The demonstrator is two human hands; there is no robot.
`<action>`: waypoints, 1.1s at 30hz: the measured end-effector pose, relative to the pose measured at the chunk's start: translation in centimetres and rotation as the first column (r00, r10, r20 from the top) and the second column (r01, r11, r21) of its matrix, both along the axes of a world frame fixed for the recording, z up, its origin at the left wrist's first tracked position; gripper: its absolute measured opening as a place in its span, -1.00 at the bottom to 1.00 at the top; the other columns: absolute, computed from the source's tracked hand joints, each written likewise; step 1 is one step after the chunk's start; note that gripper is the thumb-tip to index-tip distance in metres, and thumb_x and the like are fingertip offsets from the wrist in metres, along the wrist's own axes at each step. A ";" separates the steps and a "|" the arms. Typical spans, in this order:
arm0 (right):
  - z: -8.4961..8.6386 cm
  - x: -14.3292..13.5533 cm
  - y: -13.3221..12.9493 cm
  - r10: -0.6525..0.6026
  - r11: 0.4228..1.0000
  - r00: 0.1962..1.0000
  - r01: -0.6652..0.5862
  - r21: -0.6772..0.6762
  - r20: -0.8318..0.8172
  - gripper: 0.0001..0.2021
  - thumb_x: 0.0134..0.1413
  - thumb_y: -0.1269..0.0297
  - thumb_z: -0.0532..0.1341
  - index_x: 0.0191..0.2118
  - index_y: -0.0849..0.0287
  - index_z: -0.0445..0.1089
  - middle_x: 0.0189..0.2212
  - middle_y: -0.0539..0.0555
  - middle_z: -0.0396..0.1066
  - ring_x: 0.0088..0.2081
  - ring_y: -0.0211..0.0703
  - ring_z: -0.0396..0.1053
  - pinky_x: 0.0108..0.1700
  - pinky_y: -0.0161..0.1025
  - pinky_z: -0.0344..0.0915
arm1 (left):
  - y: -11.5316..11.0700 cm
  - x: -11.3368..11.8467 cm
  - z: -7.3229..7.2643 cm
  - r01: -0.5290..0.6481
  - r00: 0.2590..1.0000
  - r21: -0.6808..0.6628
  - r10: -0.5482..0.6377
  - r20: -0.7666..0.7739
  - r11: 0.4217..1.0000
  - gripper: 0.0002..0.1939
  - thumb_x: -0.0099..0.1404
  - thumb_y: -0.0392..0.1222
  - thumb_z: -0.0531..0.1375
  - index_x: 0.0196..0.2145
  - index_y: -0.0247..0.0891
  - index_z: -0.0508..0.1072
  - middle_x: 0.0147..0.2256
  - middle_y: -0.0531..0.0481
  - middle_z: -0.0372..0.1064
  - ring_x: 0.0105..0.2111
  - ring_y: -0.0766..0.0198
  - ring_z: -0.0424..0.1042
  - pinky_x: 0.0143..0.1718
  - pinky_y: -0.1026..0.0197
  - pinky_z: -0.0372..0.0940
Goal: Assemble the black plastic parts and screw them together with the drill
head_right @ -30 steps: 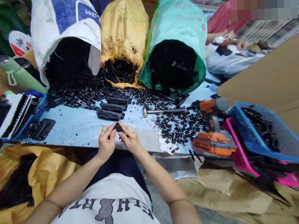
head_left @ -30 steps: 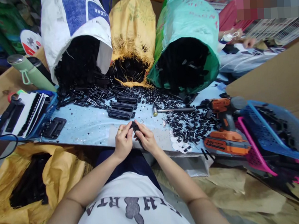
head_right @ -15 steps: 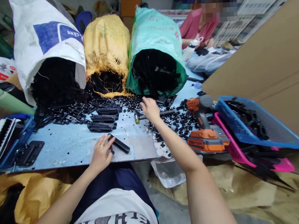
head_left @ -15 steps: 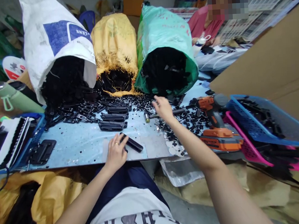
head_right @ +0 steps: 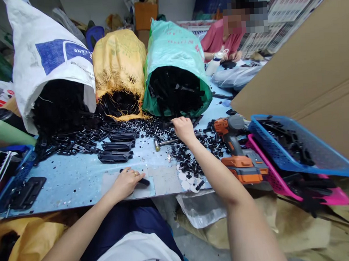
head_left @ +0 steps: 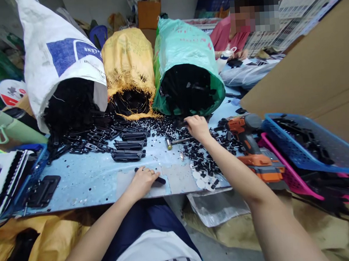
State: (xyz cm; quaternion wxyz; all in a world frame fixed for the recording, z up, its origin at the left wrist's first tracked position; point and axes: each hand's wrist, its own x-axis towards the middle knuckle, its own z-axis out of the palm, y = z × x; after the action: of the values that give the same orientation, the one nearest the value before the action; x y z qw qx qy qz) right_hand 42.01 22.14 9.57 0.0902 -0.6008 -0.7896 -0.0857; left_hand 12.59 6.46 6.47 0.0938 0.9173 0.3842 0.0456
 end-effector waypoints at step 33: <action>-2.3 -9.5 -17.7 0.482 0.798 0.872 -0.397 -0.453 0.087 -0.61 0.26 -0.01 -0.12 -0.16 0.14 0.29 -0.29 0.12 0.38 -0.31 -0.14 0.35 -0.34 -0.28 0.05 | -2.1 -1.9 -0.6 -0.189 0.972 -0.127 0.204 0.116 0.974 -0.42 0.11 0.20 0.17 -0.05 -0.23 0.24 -0.12 -0.14 0.31 -0.11 0.03 0.32 -0.13 0.02 0.24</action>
State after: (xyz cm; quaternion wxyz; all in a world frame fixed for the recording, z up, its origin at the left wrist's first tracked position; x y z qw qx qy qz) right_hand 32.53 4.45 7.31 -0.1028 -0.3937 -0.9121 0.0509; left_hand 10.69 4.33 5.84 0.1660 0.8629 0.4684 0.0915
